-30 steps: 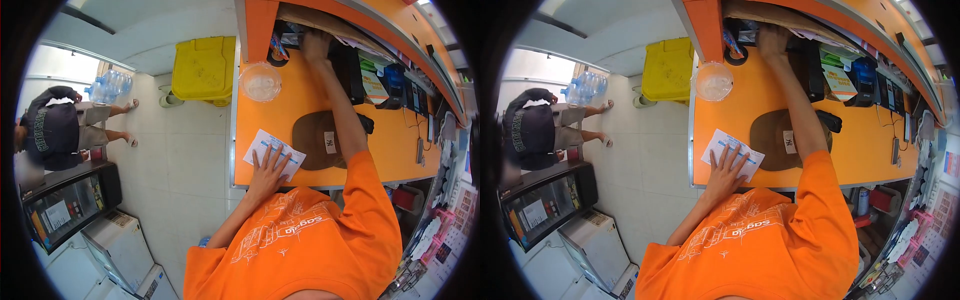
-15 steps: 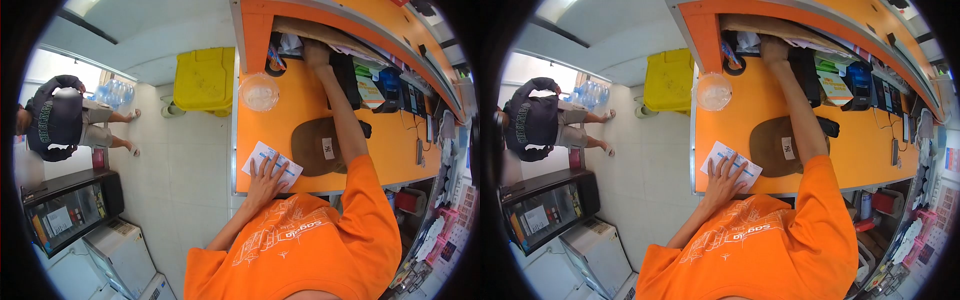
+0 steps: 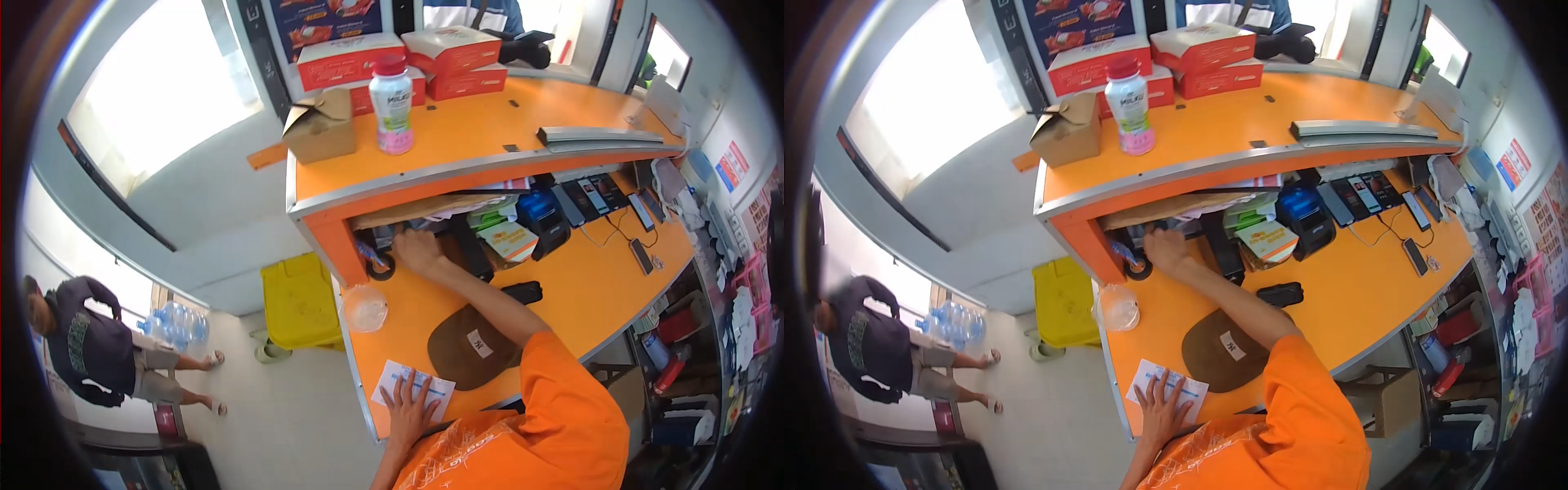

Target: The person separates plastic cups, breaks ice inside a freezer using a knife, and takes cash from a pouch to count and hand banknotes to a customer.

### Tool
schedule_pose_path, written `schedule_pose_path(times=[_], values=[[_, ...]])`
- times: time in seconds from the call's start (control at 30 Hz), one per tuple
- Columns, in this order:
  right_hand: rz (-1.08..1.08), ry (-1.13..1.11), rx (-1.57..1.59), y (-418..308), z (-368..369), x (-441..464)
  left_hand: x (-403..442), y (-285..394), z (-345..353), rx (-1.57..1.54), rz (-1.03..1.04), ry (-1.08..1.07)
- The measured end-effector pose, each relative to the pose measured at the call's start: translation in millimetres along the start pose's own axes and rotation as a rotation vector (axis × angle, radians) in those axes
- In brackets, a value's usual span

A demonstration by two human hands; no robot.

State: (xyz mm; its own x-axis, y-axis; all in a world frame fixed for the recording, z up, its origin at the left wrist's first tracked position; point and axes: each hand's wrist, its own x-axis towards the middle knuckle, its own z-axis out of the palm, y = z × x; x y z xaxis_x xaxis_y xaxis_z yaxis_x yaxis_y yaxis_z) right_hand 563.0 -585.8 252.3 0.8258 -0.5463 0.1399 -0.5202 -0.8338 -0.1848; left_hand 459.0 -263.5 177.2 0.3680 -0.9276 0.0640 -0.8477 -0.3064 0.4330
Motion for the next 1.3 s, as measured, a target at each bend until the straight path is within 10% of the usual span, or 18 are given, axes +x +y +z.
schedule_pose_path(times=[0.77, 1.13, 1.3], values=[[0.107, 0.166, 0.773, 12, -105, -219, 8, 7, 2, -0.116, 0.238, -0.108], [0.176, -0.129, 1.083, -14, -88, -258, 17, 33, 19, -0.503, -0.045, 0.268], [-0.001, -0.198, 1.032, -8, -89, -269, 34, 61, -27, -1.304, -0.446, 0.470]])
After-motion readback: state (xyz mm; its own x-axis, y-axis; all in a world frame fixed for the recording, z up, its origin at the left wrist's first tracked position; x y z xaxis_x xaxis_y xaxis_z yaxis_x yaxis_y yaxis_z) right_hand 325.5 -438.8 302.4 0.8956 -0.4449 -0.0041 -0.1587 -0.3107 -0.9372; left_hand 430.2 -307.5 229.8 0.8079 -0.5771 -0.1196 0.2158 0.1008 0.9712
